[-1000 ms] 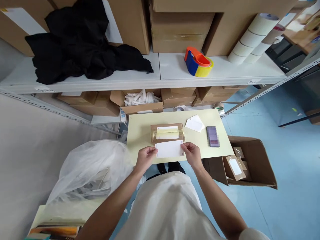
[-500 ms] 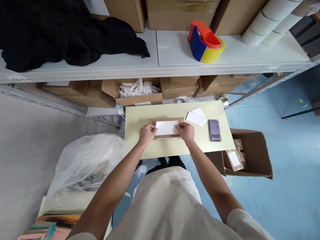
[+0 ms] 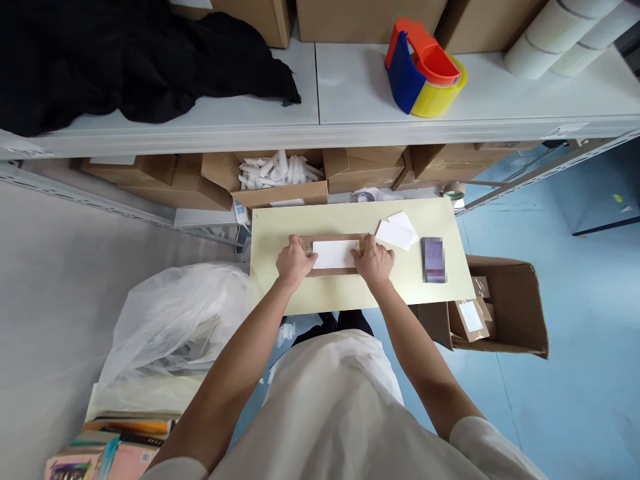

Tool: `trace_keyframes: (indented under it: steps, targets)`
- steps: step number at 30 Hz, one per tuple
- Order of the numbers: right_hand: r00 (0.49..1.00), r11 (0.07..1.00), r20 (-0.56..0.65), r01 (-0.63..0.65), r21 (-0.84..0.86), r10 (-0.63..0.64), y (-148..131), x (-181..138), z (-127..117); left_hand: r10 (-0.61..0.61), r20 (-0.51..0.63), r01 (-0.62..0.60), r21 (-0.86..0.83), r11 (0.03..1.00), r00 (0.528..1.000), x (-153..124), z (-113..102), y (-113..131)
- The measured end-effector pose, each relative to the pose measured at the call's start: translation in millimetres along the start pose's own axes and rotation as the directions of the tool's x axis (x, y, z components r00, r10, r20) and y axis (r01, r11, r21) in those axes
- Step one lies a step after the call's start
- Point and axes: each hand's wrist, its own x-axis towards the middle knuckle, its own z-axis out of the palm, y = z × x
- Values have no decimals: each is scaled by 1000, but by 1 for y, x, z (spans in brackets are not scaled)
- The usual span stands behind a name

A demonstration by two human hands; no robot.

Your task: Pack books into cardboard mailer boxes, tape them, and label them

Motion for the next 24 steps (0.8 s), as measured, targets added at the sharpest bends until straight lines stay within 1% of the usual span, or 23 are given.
trace_keyframes:
  steps: [2,3,4,5,6,7,8,9,10,11,12,13,16,18,20,22,24]
  targets:
    - [998,1000,-62,21,5,-21,6,-2,-2,-15,-9,16,29,999,1000,0,-4,-4]
    - [994,999,-95,48,20,-46,8,-3,-2,23,-22,-22,32,999,999,-2,-5,-5]
    - [988,995,-124,92,37,-87,9,-6,-1,100,-42,-98,34,995,994,-4,-4,-5]
    - [978,986,-142,160,55,-151,9,-8,0,214,-64,-212,41,976,975,-7,-2,-4]
    - [961,965,-139,251,72,-240,7,-11,2,352,-77,-349,55,936,933,-10,1,-2]
    - [933,932,-114,351,89,-341,4,-13,4,490,-68,-485,75,871,869,-13,6,0]
    - [897,891,-74,443,105,-437,1,-16,7,602,-38,-597,92,797,798,-15,12,3]
    - [858,851,-25,512,116,-513,-2,-18,11,673,6,-669,102,736,740,-16,18,5]
    - [827,823,22,555,117,-561,-4,-19,14,707,45,-708,105,699,705,-16,24,6]
    - [816,816,58,568,105,-575,-4,-20,17,717,68,-720,104,686,693,-15,29,5]
    - [825,828,78,554,84,-560,-2,-21,20,712,72,-716,101,691,698,-14,33,4]
    - [846,850,87,523,56,-526,1,-21,21,699,60,-701,98,707,713,-12,36,1]
    - [915,917,80,398,-20,-396,14,-23,22,626,-9,-622,102,777,780,-8,40,-7]
    - [941,941,63,335,-57,-331,17,-25,20,559,-42,-551,126,825,828,-8,39,-10]
    - [951,948,44,309,-78,-306,14,-30,19,509,-70,-495,148,856,858,-11,40,-9]
    - [943,939,50,333,-82,-330,8,-37,20,482,-100,-466,145,873,871,-15,41,-9]
    - [927,925,83,372,-79,-366,5,-44,21,451,-131,-439,110,892,883,-17,43,-12]
